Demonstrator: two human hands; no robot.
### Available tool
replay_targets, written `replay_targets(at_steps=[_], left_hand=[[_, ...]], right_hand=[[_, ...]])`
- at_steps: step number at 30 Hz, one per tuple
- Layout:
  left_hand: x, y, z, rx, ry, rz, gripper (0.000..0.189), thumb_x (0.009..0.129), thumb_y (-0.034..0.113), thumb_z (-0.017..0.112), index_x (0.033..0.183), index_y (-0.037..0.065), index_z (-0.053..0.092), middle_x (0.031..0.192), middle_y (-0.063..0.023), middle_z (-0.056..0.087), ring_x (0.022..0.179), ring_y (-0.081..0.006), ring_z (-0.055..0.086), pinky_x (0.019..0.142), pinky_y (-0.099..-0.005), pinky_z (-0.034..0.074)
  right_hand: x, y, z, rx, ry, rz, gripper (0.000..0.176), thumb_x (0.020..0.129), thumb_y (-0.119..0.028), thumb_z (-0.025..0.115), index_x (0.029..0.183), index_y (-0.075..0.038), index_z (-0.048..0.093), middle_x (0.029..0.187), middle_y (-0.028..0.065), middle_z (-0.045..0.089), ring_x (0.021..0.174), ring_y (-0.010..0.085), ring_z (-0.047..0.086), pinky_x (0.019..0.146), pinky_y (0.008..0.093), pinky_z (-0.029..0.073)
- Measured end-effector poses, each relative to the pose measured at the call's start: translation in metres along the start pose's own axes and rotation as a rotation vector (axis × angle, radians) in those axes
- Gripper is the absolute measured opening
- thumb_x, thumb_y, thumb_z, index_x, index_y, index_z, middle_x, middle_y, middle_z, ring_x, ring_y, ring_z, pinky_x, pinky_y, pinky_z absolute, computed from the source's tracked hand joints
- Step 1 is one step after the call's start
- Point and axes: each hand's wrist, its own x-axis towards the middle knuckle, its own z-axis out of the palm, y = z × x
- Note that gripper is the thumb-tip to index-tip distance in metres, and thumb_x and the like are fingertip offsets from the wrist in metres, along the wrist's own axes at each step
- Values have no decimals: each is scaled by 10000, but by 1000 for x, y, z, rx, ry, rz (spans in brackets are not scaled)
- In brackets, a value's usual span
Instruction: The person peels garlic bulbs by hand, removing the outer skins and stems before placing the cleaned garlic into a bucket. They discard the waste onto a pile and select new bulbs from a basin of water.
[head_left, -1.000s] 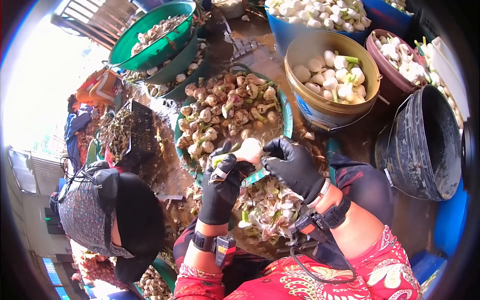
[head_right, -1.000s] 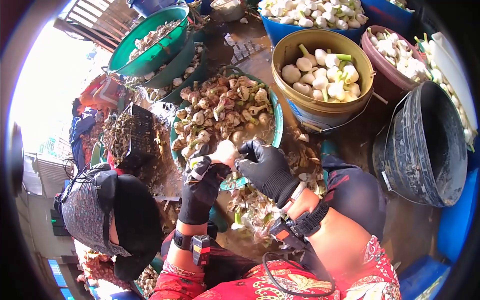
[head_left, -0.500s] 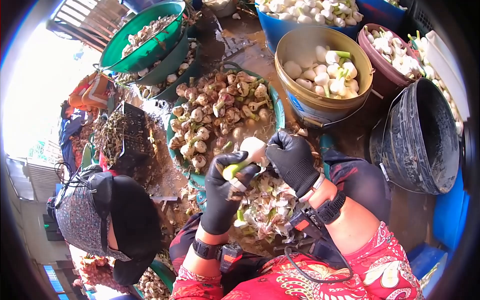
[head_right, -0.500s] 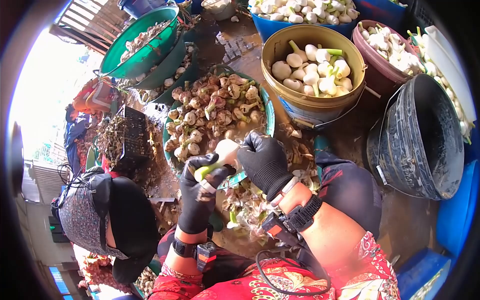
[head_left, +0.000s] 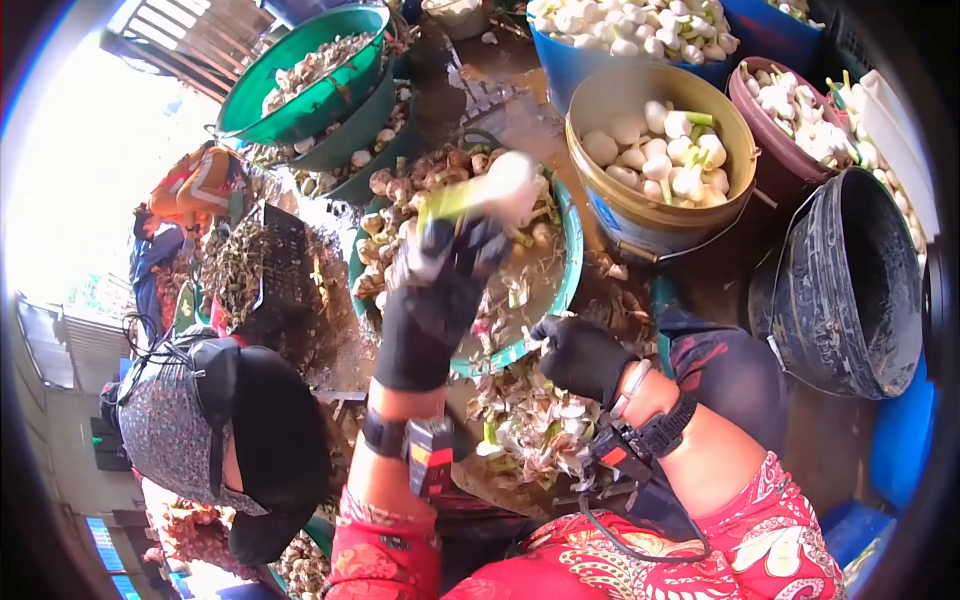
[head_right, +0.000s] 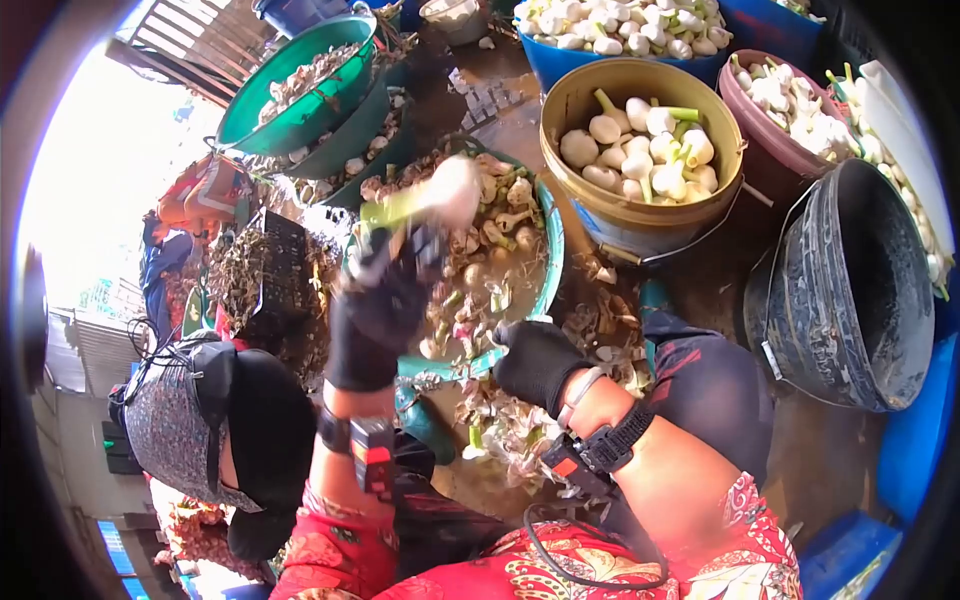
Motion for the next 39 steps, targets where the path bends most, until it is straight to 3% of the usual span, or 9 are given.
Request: replay_targets(at_steps=[2,9,14,19,22,24,26,36,39], left_hand=[[35,24,72,296,-77,105,355,915,203,569,1206,3,537,1038,-136,616,937,-245,621,809,-361,506],[-14,-50,-156,1993,-268,-233,235,822,132,639,1050,103,689,948,-138,669,849,-228,655,759,-310,507],[-37,-115,-217,1445,95,-667,382,842,306,587,1191,155,613,1042,-209,641,950,-375,621,858,-431,480],[-30,-110,-226,1965,-127,-886,318,789,292,593,1007,76,676,984,-219,649,935,-369,625,831,-448,495],[-47,-96,-240,1970,31,-787,288,785,314,608,836,43,690,825,-229,648,802,-393,633,735,-467,494],[-57,-85,-246,1997,131,-627,300,780,321,628,819,29,679,789,-233,640,762,-407,625,709,-479,491],[-53,-59,-194,1936,184,-644,271,762,276,652,843,19,680,839,-236,646,839,-398,624,737,-456,496],[-81,23,-10,1587,-31,-71,164,786,-15,587,944,-36,623,908,-112,656,807,-159,616,692,-300,492],[-91,13,3,443,351,-43,401,867,77,586,1236,-31,473,986,-63,599,796,-164,615,744,-298,534]], right_hand=[[4,-11,-33,-20,74,7,203,759,-169,630,871,-1,652,726,150,659,657,266,644,639,362,500],[3,-28,-77,194,192,79,172,736,-100,574,893,-61,630,688,192,601,705,351,620,661,423,484],[6,-23,-70,171,196,10,298,753,0,547,1044,-3,614,837,48,602,730,69,551,639,242,452],[12,-24,-66,108,242,12,206,774,-28,621,973,23,609,861,88,636,788,102,576,716,280,484],[18,-22,-54,232,238,6,241,753,-162,609,934,-2,618,828,212,630,797,352,625,719,404,484],[17,-25,-52,204,160,32,213,810,-64,621,1001,29,594,828,103,634,772,102,573,707,274,482],[17,-22,-42,285,158,55,250,745,-192,620,925,-18,618,832,201,634,796,357,622,719,409,482],[25,-27,6,965,-390,65,680,676,13,722,1308,-83,492,1032,39,652,849,69,582,737,256,506],[19,-39,6,1021,-179,-140,624,708,7,685,1297,-67,493,1118,85,612,936,93,585,846,260,494]])
